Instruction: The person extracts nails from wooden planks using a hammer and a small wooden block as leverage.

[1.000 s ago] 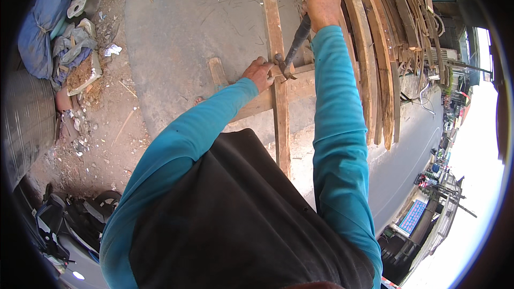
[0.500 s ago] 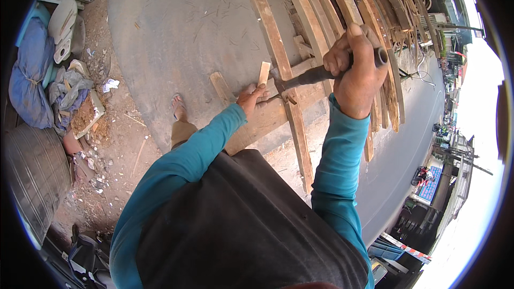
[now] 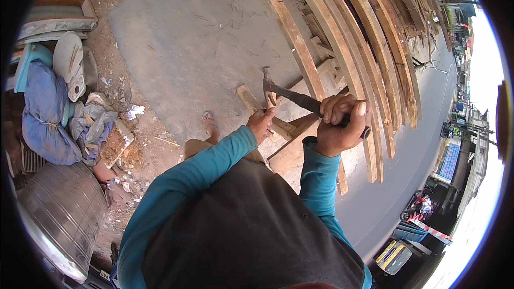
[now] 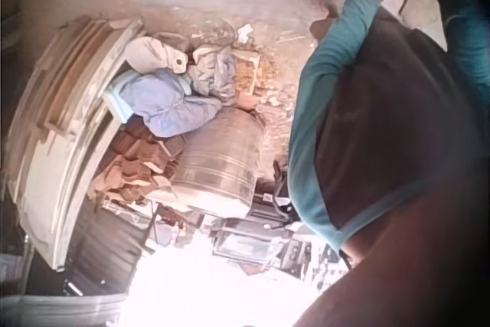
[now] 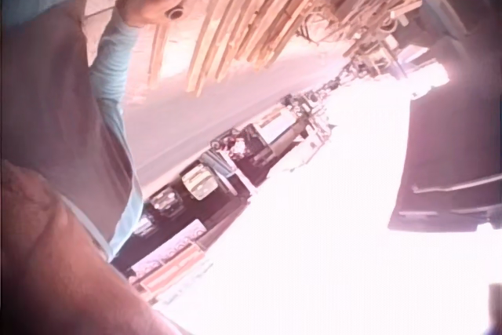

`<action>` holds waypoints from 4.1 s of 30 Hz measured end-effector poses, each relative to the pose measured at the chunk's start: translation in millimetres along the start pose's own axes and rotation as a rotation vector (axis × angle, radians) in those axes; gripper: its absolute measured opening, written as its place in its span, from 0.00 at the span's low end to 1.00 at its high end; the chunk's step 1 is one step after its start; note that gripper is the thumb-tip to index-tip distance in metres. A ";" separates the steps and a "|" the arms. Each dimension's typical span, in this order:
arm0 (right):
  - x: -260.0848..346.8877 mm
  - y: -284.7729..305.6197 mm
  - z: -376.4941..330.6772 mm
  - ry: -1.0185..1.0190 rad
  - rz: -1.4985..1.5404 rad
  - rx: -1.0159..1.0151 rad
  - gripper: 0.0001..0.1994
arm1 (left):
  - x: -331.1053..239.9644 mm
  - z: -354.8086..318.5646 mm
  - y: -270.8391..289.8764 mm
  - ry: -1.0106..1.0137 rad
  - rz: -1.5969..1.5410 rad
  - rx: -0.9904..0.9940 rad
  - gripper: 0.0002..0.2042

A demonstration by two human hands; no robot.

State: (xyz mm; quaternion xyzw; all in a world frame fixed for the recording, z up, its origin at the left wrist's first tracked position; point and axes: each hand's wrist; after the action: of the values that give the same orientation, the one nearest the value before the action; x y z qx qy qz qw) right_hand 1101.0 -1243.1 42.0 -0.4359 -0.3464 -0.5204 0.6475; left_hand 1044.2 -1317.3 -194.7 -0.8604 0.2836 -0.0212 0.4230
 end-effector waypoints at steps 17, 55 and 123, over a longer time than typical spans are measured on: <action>-52.3 67.2 166.6 0.104 -0.409 -0.606 0.19 | -323.6 212.8 -54.4 -0.601 1.264 -0.632 0.40; -266.5 -219.0 670.3 -0.021 -0.582 -0.685 0.18 | -891.7 515.7 -262.0 -1.029 2.305 -0.010 0.22; -202.2 -180.1 720.2 0.038 -0.293 -1.349 0.22 | -917.6 441.8 -356.2 -1.059 2.276 -0.025 0.20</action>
State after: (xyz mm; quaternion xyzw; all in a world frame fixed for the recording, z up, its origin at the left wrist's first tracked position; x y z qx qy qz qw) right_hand 884.7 -515.8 170.1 -0.6829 0.0091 -0.7119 0.1635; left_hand 564.5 -365.4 -27.8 -0.0351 0.6600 0.7057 0.2550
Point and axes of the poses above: each hand's wrist, its own z-axis towards the middle knuckle, its own y-axis out of the back of the hand, x = y × z, and after that the axes turned 5 degrees about x, right-handed
